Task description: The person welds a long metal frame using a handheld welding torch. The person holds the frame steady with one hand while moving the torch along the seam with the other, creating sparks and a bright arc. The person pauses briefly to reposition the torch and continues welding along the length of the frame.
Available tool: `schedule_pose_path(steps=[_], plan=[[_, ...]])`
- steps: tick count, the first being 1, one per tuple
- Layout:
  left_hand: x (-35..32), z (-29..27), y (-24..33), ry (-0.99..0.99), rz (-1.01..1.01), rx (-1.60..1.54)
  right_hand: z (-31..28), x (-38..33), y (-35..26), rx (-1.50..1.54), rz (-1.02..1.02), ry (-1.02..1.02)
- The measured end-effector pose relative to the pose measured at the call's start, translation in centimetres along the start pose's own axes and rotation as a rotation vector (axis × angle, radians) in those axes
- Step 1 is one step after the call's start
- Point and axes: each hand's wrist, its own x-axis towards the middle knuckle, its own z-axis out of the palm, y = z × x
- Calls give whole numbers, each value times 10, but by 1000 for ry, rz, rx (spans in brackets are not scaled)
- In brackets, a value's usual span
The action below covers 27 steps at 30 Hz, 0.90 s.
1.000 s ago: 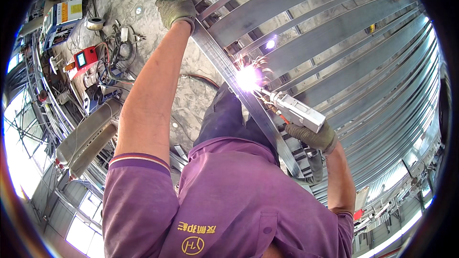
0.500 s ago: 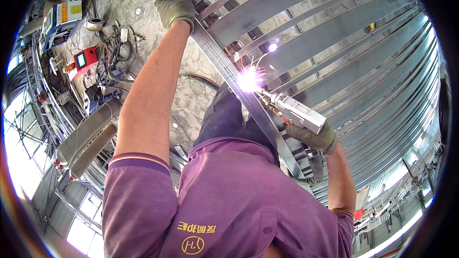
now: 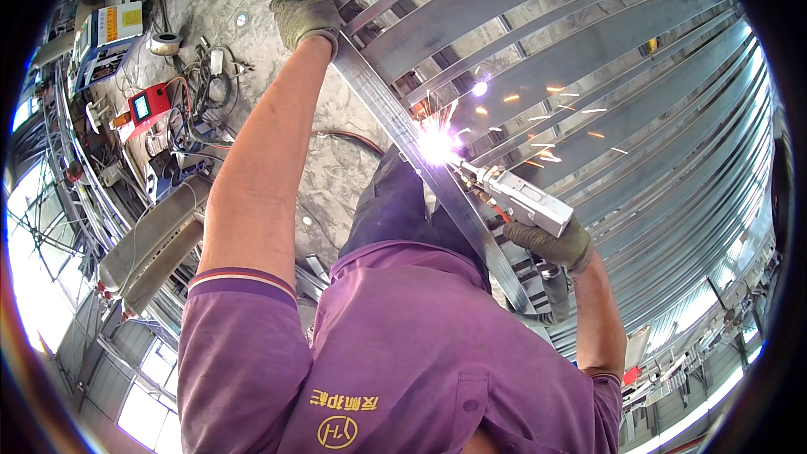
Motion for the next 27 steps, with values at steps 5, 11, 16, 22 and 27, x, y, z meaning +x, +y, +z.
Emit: schedule_pose_path(steps=[5,11,16,22,27], plan=[[0,2,0,13,-3,13,1,-3,-4,-44,38,19],[3,3,-4,14,6,3,-1,-6,-3,-47,20,9],[-5,-5,7,-82,-16,40,-2,-7,4,-90,56,16],[0,-3,2,-38,8,51,-1,-8,5,-112,40,14],[-5,-7,8,-42,-7,43,-1,-8,6,-115,42,19]])
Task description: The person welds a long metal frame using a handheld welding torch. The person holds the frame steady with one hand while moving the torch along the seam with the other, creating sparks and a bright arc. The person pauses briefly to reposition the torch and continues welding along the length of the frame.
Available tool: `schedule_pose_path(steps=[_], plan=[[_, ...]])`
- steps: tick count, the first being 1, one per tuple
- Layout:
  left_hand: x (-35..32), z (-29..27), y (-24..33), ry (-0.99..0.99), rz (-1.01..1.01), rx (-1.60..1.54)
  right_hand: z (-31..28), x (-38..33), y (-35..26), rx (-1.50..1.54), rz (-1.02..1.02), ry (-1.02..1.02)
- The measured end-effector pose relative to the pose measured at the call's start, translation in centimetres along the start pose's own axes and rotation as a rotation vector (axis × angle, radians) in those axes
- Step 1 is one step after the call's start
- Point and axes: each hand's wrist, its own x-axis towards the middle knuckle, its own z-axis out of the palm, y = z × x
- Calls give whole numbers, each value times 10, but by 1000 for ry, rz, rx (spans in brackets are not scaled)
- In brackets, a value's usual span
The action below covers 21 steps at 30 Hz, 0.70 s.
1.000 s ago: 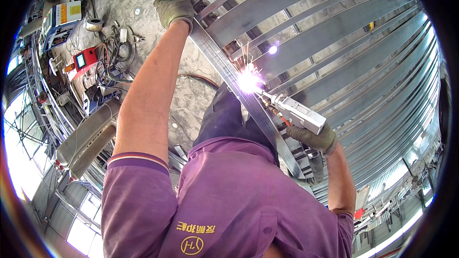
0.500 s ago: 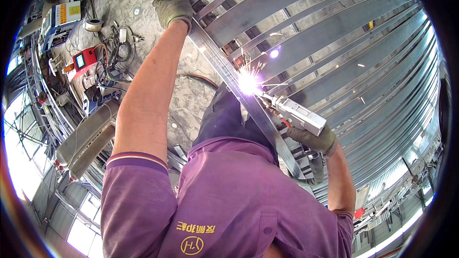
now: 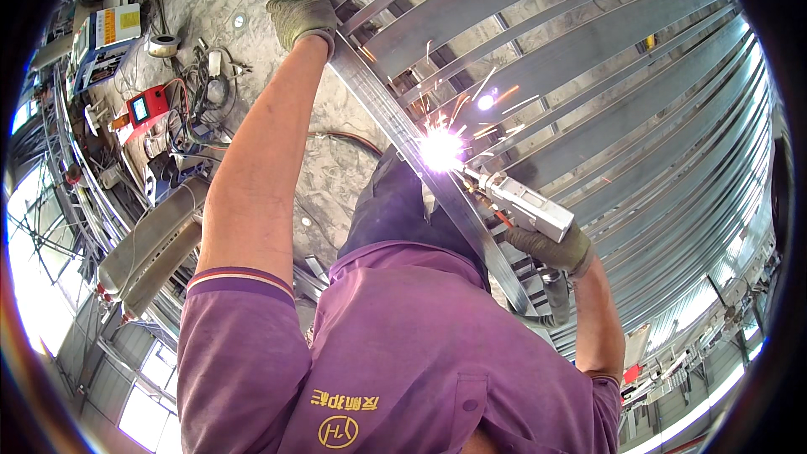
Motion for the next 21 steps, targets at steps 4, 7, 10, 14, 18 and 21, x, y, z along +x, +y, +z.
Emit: schedule_pose_path(steps=[4,7,10,14,18,21], plan=[[2,2,-2,-6,-3,-6,3,-2,1,39,-68,4],[0,1,-1,-10,8,-6,3,-3,0,64,-52,1],[4,4,-5,-9,20,1,2,-5,9,40,-30,4],[14,14,-13,29,25,2,1,-11,-5,-52,104,3],[5,9,-6,24,0,-31,-1,-34,-30,18,43,15],[-1,0,-1,-3,-16,-43,0,-29,-64,-87,-175,81]])
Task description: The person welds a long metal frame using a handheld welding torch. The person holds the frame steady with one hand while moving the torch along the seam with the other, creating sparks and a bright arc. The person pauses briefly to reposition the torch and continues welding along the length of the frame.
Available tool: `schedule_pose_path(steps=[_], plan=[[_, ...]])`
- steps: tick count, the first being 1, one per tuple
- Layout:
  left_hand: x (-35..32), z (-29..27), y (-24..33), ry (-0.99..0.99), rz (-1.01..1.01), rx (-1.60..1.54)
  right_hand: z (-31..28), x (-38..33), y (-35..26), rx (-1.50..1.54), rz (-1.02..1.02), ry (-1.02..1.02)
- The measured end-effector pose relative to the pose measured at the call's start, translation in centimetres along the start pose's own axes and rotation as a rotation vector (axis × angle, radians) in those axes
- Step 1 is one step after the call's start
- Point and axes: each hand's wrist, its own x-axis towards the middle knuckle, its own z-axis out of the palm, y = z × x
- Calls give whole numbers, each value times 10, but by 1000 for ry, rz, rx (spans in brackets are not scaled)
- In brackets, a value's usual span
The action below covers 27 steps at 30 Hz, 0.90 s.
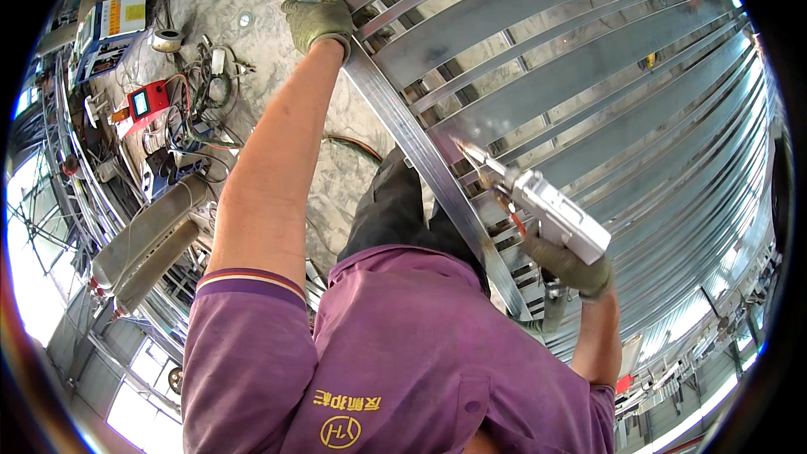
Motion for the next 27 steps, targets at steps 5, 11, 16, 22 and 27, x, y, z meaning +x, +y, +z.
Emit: schedule_pose_path(steps=[5,11,16,22,27], plan=[[1,-2,0,-16,1,3,12,63,-21,73,81,-33],[1,-1,-1,-10,-3,-3,22,88,-8,123,110,-49],[-2,-1,1,12,0,2,23,91,3,146,45,-96],[-4,-5,4,-20,-1,-14,26,95,7,81,-5,-96],[-4,-3,2,0,1,-6,26,94,13,126,-44,-100]])
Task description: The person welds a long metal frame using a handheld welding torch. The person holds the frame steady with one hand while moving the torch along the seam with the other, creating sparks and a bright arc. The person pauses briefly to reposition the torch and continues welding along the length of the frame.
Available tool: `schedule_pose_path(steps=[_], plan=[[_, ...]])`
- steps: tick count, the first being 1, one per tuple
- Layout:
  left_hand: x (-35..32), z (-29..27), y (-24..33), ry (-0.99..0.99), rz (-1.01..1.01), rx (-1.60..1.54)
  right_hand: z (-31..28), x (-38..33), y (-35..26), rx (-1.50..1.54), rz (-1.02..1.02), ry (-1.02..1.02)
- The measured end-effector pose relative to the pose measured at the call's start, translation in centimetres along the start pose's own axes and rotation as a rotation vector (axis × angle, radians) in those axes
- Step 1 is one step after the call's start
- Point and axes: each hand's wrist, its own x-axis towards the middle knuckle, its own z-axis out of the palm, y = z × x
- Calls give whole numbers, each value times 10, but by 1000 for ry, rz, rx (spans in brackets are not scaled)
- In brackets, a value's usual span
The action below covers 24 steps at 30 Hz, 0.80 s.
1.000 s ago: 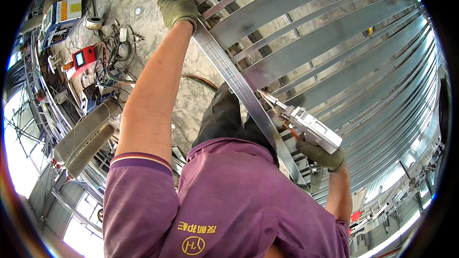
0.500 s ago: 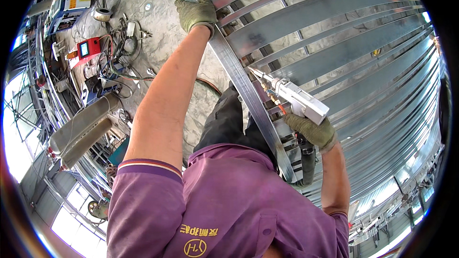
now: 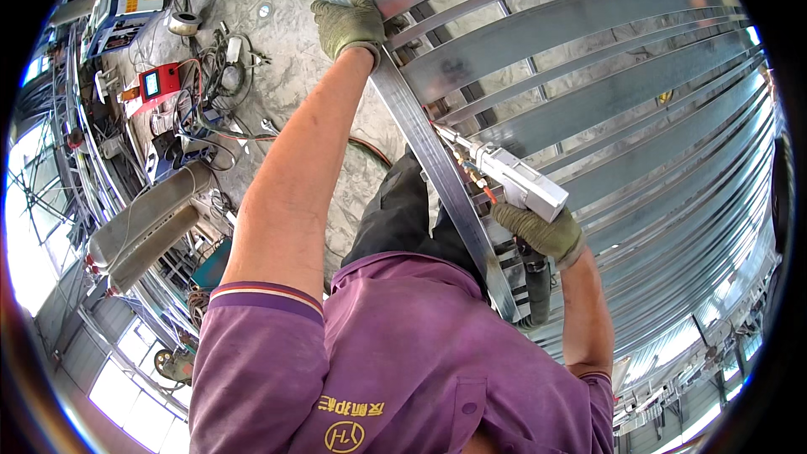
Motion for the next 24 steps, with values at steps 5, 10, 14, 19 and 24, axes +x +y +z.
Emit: schedule_pose_path(steps=[5,10,14,19,24], plan=[[-2,-2,1,-10,-7,-9,1,-3,2,9,23,7],[1,0,-3,6,12,-13,3,-5,3,17,-38,22],[-3,-2,1,-10,6,-22,4,-5,5,-20,-1,40],[-6,-4,4,-20,-5,-16,5,-8,2,-5,-11,47],[0,2,-3,10,3,-11,4,-8,5,8,-35,32]])
